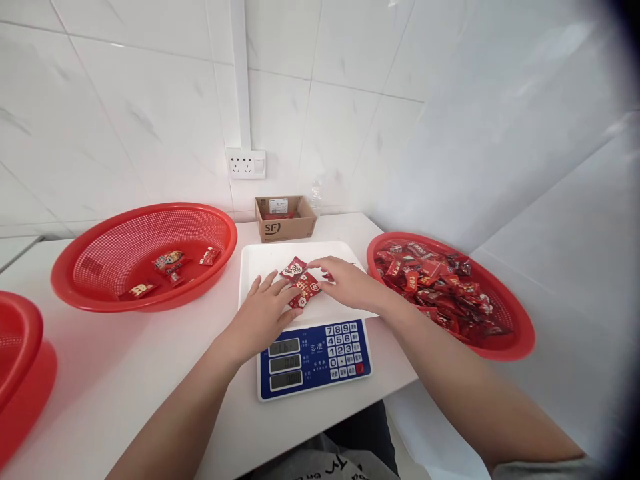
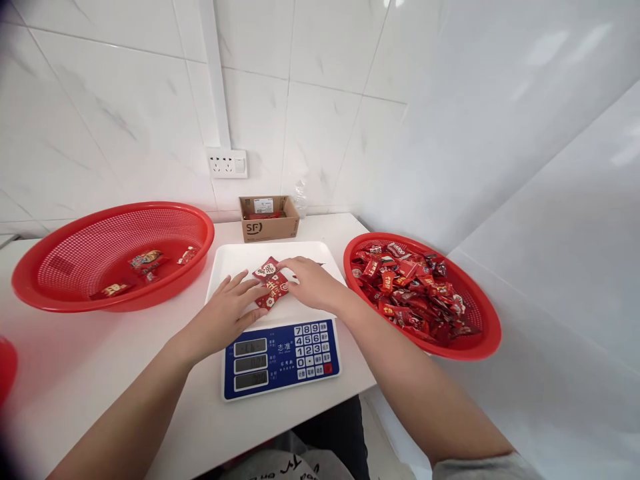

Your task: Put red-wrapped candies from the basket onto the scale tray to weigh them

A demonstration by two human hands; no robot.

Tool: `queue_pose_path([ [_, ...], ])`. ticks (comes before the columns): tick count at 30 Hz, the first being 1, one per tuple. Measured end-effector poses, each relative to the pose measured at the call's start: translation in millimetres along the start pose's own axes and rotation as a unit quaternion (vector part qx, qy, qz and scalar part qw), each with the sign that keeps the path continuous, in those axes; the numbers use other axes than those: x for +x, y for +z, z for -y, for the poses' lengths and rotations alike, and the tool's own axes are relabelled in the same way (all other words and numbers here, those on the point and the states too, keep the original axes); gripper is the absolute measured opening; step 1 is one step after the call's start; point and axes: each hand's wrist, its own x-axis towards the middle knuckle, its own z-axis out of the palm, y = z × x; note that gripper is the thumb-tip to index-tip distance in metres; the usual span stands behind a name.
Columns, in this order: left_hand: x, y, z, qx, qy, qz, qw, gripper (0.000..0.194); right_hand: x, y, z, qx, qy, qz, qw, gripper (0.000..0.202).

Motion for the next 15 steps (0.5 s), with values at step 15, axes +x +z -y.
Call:
queue_pose_path([
  [15, -2, -1.9, 0, -0.027, 0.02, -0.029, 0.999, 0.033, 5, 17, -26, -0.114, 0.038, -0.016, 0.993, 0.027],
])
